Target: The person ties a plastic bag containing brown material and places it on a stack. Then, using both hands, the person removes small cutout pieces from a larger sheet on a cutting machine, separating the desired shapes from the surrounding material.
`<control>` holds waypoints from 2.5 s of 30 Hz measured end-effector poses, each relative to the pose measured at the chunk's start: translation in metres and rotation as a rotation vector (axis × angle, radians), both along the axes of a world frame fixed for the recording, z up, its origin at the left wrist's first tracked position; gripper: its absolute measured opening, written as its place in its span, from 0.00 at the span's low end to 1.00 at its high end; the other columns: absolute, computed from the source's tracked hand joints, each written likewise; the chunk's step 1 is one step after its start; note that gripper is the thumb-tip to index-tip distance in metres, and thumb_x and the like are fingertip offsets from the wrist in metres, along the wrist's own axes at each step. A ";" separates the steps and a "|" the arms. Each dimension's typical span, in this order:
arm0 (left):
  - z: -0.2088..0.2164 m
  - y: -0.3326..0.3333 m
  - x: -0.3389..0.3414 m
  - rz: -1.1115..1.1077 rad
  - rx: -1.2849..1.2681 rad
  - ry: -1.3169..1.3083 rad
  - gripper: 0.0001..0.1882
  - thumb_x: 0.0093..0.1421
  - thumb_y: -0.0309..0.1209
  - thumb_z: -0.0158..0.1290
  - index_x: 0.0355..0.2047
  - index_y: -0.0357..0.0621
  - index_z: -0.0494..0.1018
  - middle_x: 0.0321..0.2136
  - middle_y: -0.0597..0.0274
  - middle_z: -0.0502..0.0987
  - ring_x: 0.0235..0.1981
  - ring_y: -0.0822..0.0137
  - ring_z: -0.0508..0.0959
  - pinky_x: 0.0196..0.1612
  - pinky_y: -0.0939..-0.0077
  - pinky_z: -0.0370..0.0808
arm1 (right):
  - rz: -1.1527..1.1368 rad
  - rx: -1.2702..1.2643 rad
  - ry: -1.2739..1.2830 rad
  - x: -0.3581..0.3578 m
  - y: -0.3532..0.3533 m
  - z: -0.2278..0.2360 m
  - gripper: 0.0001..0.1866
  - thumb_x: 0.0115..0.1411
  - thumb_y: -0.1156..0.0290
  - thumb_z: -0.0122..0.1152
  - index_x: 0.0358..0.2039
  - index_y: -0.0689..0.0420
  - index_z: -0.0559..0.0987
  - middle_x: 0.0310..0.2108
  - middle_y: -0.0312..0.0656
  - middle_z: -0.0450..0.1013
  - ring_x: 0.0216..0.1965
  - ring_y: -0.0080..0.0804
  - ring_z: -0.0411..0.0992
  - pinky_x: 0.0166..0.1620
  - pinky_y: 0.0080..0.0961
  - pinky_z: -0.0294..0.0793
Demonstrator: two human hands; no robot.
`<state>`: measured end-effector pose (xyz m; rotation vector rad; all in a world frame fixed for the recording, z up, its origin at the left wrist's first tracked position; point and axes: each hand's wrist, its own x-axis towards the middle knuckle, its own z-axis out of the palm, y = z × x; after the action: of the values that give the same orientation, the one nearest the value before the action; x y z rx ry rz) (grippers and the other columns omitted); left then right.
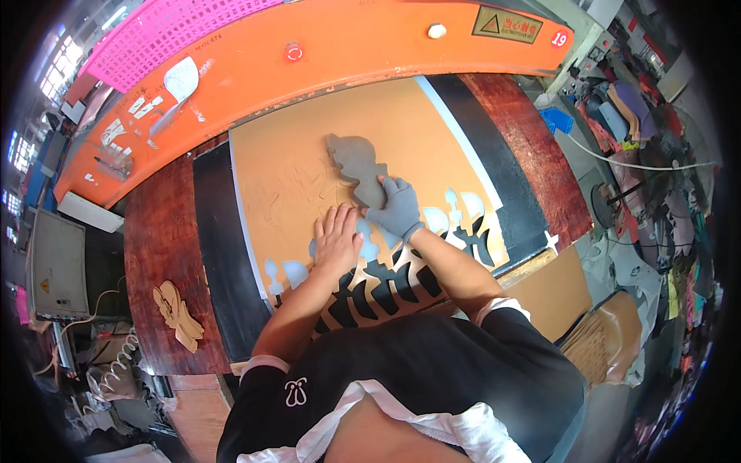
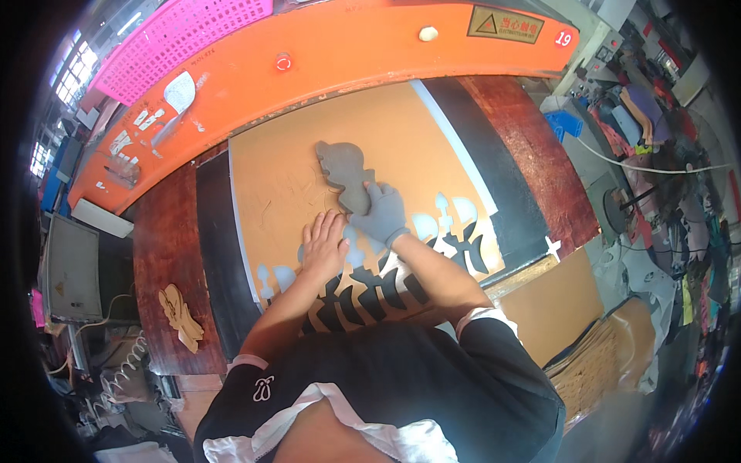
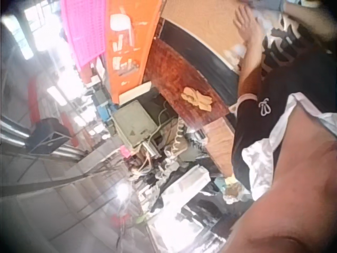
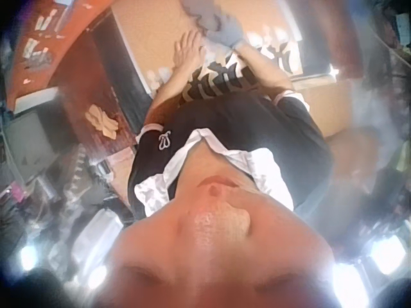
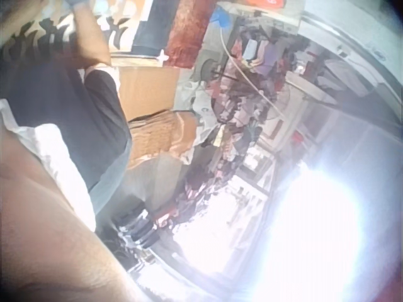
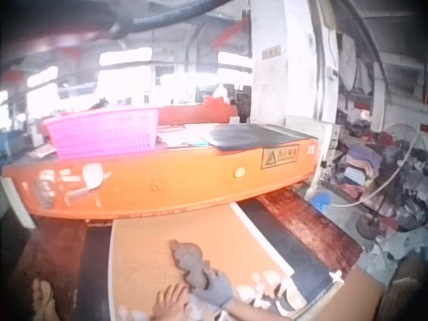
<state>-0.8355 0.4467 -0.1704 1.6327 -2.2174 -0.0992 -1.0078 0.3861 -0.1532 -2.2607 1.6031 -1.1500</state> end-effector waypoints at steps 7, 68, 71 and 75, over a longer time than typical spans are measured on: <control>-0.011 -0.001 0.006 -0.031 -0.138 0.018 0.26 0.56 0.40 0.51 0.54 0.46 0.64 0.59 0.56 0.61 0.62 0.56 0.56 0.60 0.52 0.51 | 0.231 0.447 -0.693 -0.028 -0.017 0.009 0.39 0.44 0.58 0.69 0.53 0.67 0.68 0.45 0.47 0.72 0.46 0.37 0.71 0.49 0.27 0.68; 0.013 -0.206 -0.069 0.002 0.207 0.850 0.33 0.55 0.31 0.48 0.62 0.43 0.54 0.59 0.52 0.62 0.59 0.54 0.60 0.63 0.64 0.53 | -0.018 -0.023 -0.074 -0.101 -0.009 -0.009 0.35 0.35 0.62 0.74 0.46 0.56 0.71 0.50 0.51 0.65 0.50 0.50 0.65 0.53 0.37 0.66; 0.010 -0.215 -0.065 0.012 0.254 0.868 0.33 0.56 0.30 0.48 0.62 0.43 0.54 0.59 0.54 0.62 0.59 0.54 0.60 0.63 0.64 0.52 | -0.014 -0.004 -0.067 -0.100 -0.010 -0.007 0.36 0.36 0.62 0.74 0.47 0.56 0.70 0.50 0.51 0.64 0.50 0.51 0.64 0.53 0.37 0.66; 0.022 -0.206 -0.061 -0.032 0.192 0.756 0.32 0.55 0.30 0.49 0.61 0.43 0.56 0.58 0.54 0.64 0.59 0.53 0.60 0.63 0.62 0.52 | -0.013 -0.026 -0.050 -0.099 -0.010 -0.005 0.37 0.36 0.64 0.75 0.48 0.56 0.70 0.50 0.51 0.64 0.50 0.50 0.64 0.53 0.35 0.65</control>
<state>-0.8961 0.2409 -0.1482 1.3337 -1.6726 -0.8139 -1.1068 0.3765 -0.1580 -2.2221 1.5957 -1.2267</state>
